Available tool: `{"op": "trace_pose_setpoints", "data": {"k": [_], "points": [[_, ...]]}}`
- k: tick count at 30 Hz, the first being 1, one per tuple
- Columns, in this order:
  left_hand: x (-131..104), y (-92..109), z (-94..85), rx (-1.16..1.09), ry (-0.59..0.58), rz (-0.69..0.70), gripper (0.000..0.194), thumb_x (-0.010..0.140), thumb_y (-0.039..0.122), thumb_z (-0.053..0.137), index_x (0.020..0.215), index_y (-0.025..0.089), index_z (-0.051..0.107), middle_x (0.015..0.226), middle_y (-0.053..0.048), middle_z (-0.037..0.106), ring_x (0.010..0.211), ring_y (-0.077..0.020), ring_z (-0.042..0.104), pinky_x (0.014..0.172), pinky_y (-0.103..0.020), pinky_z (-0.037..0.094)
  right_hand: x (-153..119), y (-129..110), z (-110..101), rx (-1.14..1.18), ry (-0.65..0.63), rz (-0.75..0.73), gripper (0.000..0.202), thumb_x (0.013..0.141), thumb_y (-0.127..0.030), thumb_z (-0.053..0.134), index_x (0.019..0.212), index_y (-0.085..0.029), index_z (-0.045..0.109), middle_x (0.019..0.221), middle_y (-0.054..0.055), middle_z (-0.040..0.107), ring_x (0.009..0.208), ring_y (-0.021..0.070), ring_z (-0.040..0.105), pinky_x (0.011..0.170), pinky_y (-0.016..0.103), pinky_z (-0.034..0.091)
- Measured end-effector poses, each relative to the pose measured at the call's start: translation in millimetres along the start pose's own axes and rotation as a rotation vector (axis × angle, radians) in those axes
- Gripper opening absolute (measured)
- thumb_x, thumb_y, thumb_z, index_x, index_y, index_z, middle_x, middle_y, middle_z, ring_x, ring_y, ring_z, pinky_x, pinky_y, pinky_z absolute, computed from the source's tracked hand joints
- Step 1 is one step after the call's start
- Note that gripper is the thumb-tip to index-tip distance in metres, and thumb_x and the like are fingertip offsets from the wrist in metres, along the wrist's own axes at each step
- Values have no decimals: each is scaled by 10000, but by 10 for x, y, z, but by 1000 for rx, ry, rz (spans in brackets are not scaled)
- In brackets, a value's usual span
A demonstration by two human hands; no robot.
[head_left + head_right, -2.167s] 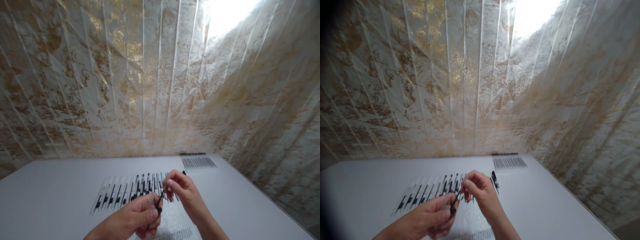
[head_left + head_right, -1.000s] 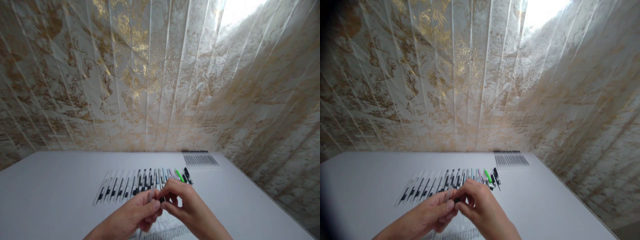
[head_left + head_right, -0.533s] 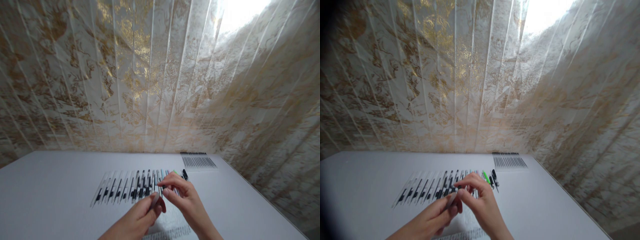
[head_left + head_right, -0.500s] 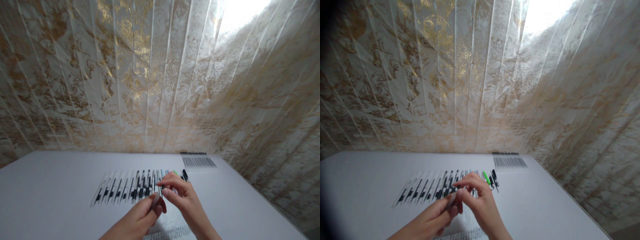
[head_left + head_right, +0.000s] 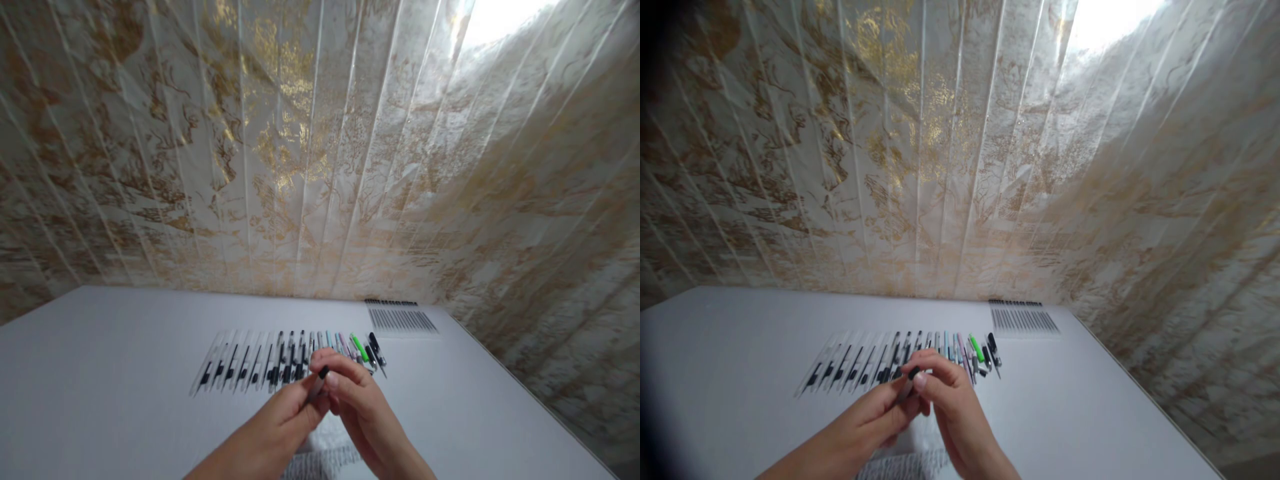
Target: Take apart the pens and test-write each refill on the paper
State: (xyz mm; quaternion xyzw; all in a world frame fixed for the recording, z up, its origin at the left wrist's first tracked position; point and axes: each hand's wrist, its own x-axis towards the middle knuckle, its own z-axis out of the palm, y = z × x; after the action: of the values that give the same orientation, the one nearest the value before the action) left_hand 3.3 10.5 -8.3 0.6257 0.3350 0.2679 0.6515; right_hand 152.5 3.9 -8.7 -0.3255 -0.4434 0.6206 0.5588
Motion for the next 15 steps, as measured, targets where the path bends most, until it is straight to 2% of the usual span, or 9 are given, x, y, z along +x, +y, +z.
{"op": "trace_pose_setpoints", "data": {"k": [5, 8, 13, 15], "points": [[-20, 32, -43, 47, -62, 4, 341, 911, 536, 470, 892, 210, 566, 790, 32, 441, 658, -118, 347, 609, -247, 306, 2, -34, -14, -63, -32, -50, 116, 708, -302, 748, 771, -205, 759, 903, 34, 534, 621, 107, 454, 475, 206, 349], [-37, 43, -75, 86, -97, -2, 345, 921, 540, 452, 903, 217, 570, 777, 37, 419, 661, -119, 340, 609, -243, 298, -7, -74, -28, -107, -48, -63, 114, 728, -313, 738, 770, -207, 742, 877, 33, 552, 612, 117, 477, 445, 205, 373], [-50, 39, -105, 50, -149, -17, 361, 925, 542, 444, 931, 210, 587, 740, 47, 371, 653, -117, 325, 601, -235, 297, -15, -112, -50, -211, -50, -150, 86, 750, -294, 737, 771, -211, 739, 859, 39, 583, 753, 153, 528, 568, 220, 459], [-55, 62, -108, 24, -171, 12, 351, 927, 528, 451, 911, 199, 574, 718, 53, 348, 633, -113, 305, 582, -233, 286, -12, -104, -58, -173, -62, -149, 100, 745, -301, 746, 786, -210, 740, 874, 43, 578, 768, 158, 531, 537, 208, 458]]}}
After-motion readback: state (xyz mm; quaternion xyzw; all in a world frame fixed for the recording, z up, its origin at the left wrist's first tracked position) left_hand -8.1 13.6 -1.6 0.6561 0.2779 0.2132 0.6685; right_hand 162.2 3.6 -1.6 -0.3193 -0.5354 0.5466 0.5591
